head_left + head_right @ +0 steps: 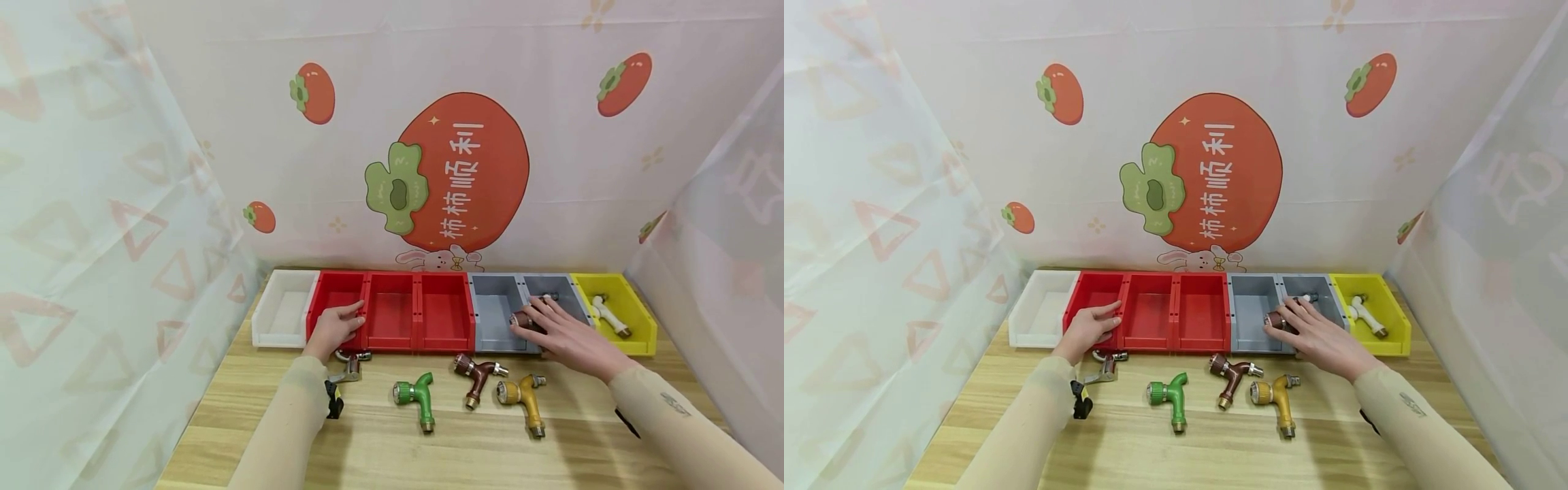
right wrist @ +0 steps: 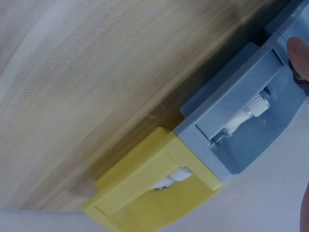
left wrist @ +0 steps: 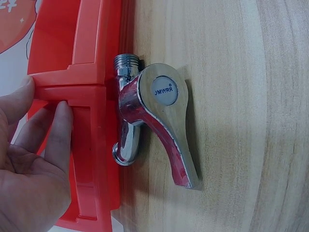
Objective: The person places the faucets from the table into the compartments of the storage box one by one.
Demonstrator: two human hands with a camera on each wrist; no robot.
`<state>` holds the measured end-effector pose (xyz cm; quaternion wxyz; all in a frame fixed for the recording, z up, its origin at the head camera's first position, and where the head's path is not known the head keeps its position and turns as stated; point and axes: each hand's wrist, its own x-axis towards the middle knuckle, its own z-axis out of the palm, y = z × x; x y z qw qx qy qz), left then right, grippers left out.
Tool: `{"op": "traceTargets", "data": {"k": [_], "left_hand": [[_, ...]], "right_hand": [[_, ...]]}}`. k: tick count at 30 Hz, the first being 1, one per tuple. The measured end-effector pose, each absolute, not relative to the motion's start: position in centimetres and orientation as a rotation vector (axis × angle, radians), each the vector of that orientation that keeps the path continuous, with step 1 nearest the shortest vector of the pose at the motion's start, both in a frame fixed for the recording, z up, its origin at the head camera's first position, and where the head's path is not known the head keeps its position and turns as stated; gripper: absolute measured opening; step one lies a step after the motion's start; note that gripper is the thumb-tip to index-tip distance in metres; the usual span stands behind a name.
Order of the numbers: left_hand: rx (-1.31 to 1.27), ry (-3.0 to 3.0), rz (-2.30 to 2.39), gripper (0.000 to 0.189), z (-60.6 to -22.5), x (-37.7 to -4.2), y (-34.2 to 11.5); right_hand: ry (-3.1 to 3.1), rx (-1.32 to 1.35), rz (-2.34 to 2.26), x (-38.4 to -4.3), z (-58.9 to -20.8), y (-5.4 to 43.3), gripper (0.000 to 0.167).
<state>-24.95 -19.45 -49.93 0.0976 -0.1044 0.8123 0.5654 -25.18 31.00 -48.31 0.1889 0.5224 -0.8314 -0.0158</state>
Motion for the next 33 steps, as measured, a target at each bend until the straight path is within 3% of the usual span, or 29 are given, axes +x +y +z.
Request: {"op": "traceTargets", "data": {"k": [2,6,7,10,13,14,33], "left_hand": [[-0.313,2.405,1.673,0.051,-49.9,-24.9,-19.4],[-0.297,2.401,1.685,0.051,-49.8,-25.0,-19.3],[-0.291,2.4,1.689,0.051,-49.8,-25.0,-19.3],[-0.294,2.392,1.7,0.051,-49.8,-25.0,-19.3],[-0.306,2.389,1.703,0.051,-49.8,-24.9,-19.4],[-0.312,2.385,1.705,0.051,-49.8,-24.9,-19.4],[-0.328,2.379,1.695,0.051,-50.0,-24.9,-19.4]], "right_hand": [[-2.337,1.482,-0.04,-25.4,-48.3,30.8,0.092],[-2.327,1.5,-0.061,-25.8,-48.3,30.5,0.051],[-2.325,1.504,-0.068,-26.0,-48.3,30.4,0.049],[-2.33,1.504,-0.111,-26.2,-48.2,30.3,0.055],[-2.345,1.496,-0.145,-26.3,-48.1,30.1,0.086],[-2.345,1.49,-0.16,-26.4,-48.1,30.0,0.089],[-2.355,1.485,-0.206,-26.8,-47.4,28.1,0.094]]}}
